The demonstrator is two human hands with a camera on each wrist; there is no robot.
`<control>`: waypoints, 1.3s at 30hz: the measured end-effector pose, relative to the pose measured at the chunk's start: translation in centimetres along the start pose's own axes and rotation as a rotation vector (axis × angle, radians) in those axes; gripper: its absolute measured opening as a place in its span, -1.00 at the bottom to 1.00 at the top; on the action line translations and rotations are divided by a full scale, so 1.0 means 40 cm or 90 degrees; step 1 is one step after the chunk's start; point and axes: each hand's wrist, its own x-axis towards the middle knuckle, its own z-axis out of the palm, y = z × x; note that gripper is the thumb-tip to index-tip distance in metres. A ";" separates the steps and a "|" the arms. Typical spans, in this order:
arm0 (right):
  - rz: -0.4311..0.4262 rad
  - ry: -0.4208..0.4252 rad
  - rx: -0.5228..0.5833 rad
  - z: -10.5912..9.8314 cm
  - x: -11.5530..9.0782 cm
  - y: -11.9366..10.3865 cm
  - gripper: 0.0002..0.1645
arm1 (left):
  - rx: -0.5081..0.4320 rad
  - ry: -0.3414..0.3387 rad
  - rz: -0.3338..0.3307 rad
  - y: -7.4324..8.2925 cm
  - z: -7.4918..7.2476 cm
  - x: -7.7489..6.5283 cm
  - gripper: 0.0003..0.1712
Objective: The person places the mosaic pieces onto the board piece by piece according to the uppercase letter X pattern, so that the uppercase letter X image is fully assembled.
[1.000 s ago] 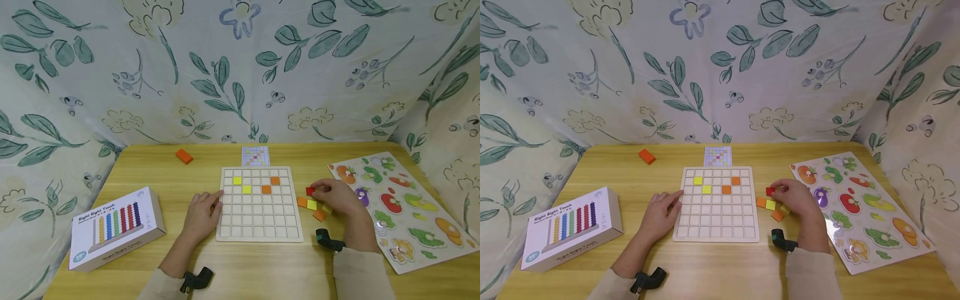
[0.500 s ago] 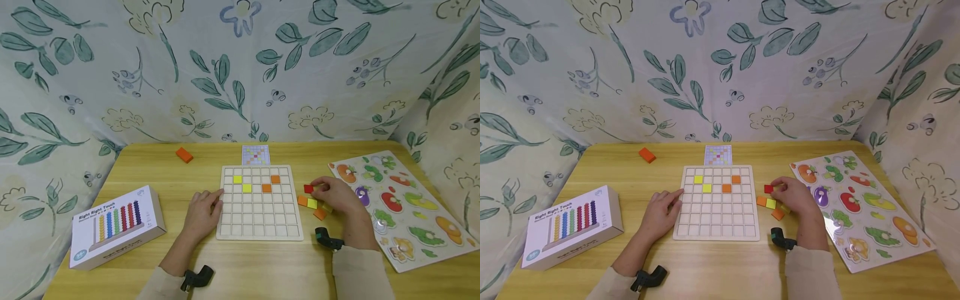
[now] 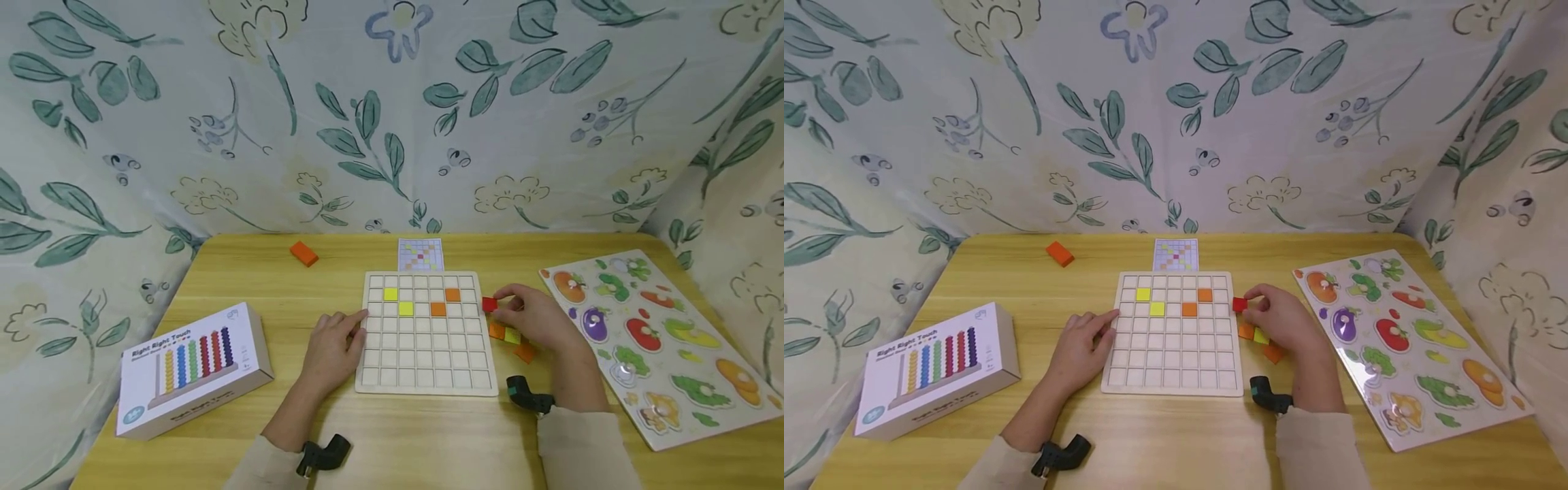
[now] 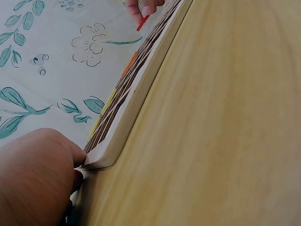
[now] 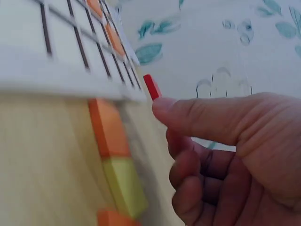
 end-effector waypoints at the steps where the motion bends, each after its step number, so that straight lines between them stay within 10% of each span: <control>1: -0.009 -0.001 0.001 0.008 0.000 -0.015 -0.59 | 0.000 0.002 0.002 0.000 0.000 0.001 -0.59; 18: -0.126 -0.055 -0.018 0.142 -0.003 -0.161 -0.75 | -0.007 0.006 0.014 0.004 -0.007 0.008 -0.59; 39: -0.105 -0.030 -0.058 0.195 -0.003 -0.177 -0.76 | -0.012 0.011 0.014 0.000 -0.001 0.000 -0.59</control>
